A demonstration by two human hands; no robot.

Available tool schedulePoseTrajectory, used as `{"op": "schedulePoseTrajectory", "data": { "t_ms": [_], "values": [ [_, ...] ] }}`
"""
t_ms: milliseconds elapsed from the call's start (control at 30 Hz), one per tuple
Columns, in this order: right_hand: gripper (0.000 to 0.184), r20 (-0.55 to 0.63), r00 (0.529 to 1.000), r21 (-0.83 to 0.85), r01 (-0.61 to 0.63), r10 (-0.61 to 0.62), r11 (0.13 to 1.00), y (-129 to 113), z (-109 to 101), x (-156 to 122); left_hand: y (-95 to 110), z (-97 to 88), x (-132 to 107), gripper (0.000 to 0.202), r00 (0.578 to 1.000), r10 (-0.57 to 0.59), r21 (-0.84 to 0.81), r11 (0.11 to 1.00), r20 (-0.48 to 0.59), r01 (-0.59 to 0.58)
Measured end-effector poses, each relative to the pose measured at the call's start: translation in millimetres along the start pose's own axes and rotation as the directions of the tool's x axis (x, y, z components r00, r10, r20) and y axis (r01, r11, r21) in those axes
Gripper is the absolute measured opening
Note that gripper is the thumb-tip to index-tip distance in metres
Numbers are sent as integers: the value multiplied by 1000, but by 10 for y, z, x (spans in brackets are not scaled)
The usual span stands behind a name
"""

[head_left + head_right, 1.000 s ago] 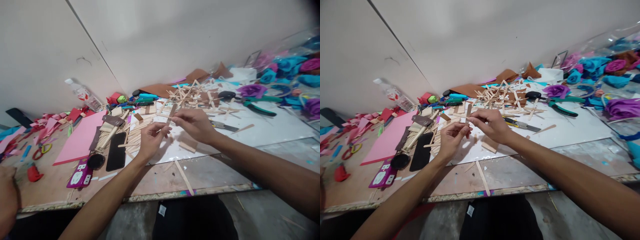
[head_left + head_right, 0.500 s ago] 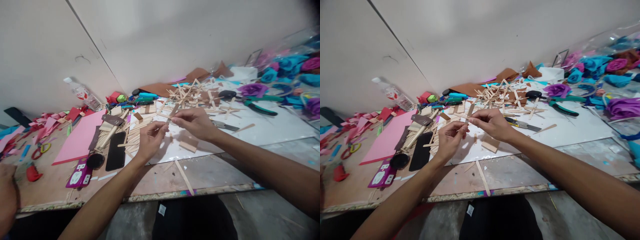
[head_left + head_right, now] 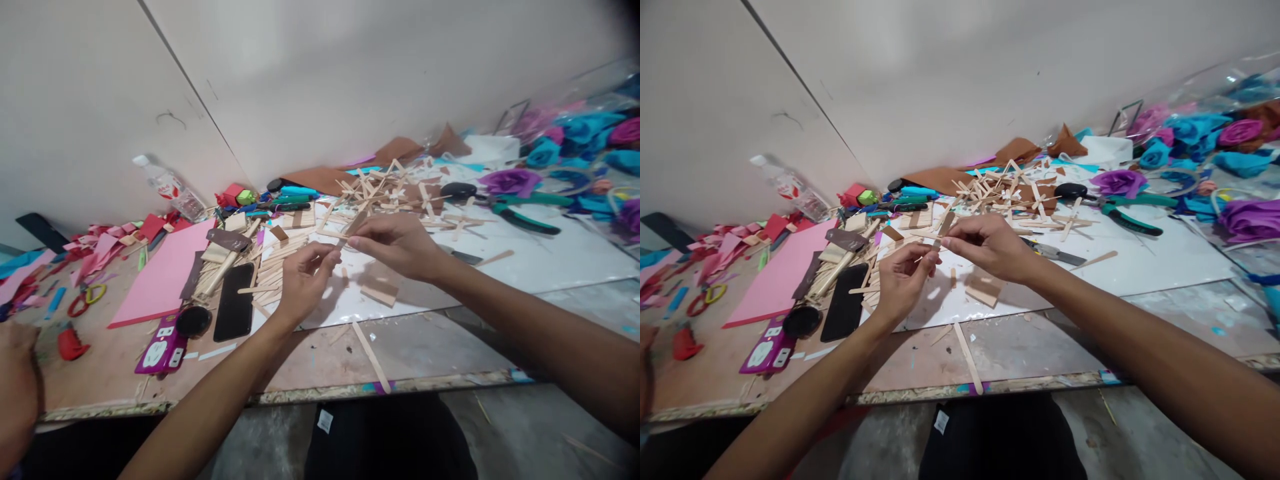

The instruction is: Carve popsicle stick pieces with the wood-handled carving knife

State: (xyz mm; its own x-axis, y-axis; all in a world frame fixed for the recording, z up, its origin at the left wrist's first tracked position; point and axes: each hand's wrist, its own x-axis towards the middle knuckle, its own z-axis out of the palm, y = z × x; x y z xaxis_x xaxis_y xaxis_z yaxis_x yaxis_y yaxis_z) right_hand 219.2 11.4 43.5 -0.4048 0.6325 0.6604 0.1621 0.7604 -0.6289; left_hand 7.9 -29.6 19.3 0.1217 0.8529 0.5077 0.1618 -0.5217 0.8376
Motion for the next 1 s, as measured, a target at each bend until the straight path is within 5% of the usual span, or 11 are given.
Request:
{"op": "schedulePoseTrajectory", "data": {
  "t_ms": [233,1000],
  "values": [
    [23,56,988,-30,144,-142,989,-41,21,-10,83,36,-9,24,1000,0,-2,1000,-20,0],
    [17,-29,985,-45,171,-173,984,-125,116,-67,-19,-55,-50,14,997,74,108,991,34,-78]
  ]
}}
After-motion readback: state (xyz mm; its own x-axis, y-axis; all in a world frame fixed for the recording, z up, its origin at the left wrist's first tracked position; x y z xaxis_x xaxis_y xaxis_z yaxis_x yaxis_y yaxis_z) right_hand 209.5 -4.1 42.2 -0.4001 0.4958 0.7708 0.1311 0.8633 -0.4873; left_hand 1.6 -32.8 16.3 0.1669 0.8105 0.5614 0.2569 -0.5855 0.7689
